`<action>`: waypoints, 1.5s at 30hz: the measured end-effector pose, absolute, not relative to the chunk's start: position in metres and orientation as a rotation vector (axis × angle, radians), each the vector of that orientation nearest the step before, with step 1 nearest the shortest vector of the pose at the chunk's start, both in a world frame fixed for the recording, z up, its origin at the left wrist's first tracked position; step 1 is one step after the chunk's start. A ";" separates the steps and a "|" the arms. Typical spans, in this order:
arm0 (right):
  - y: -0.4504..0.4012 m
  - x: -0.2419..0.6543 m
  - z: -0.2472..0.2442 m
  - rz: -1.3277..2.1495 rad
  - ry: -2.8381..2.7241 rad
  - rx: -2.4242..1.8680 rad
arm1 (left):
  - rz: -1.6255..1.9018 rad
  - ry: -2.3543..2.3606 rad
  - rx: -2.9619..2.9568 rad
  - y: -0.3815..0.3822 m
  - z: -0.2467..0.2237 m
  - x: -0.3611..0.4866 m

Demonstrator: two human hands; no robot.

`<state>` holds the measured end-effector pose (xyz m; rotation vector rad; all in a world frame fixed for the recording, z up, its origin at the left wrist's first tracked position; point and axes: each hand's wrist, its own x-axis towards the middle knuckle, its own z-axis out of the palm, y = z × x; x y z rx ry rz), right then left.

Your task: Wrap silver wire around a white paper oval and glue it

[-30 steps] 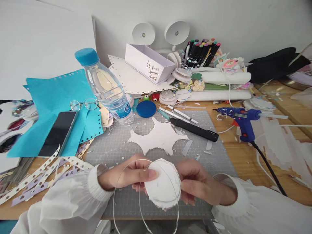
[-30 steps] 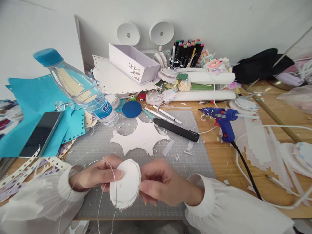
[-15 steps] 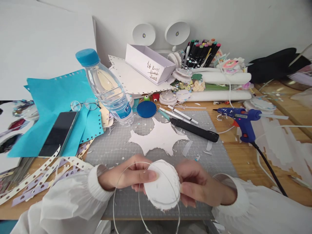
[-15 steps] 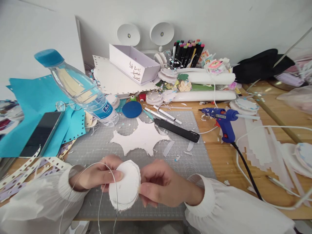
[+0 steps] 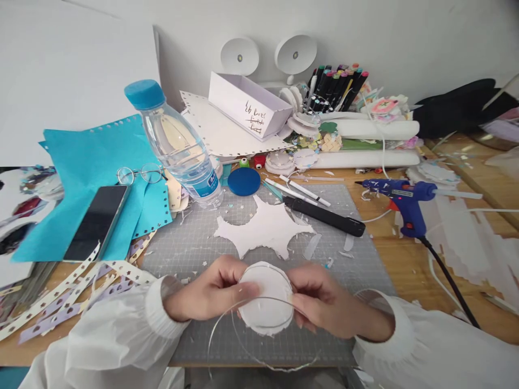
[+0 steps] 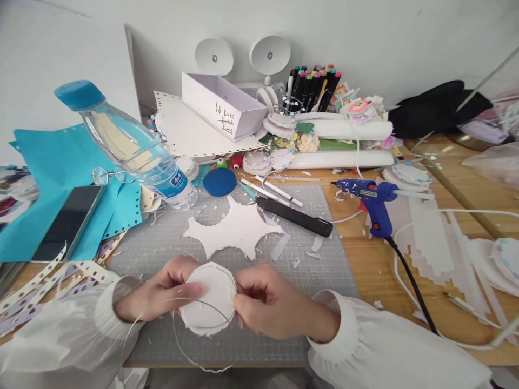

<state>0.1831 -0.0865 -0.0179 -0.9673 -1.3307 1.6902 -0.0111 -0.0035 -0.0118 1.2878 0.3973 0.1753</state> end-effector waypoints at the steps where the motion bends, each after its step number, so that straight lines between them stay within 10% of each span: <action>1: -0.086 0.183 -0.017 1.668 -1.335 -0.990 | 0.201 0.400 1.298 -0.005 -0.012 -0.010; 45: -0.090 0.187 -0.026 1.824 -1.147 -0.877 | 0.190 0.337 1.134 -0.001 -0.018 -0.012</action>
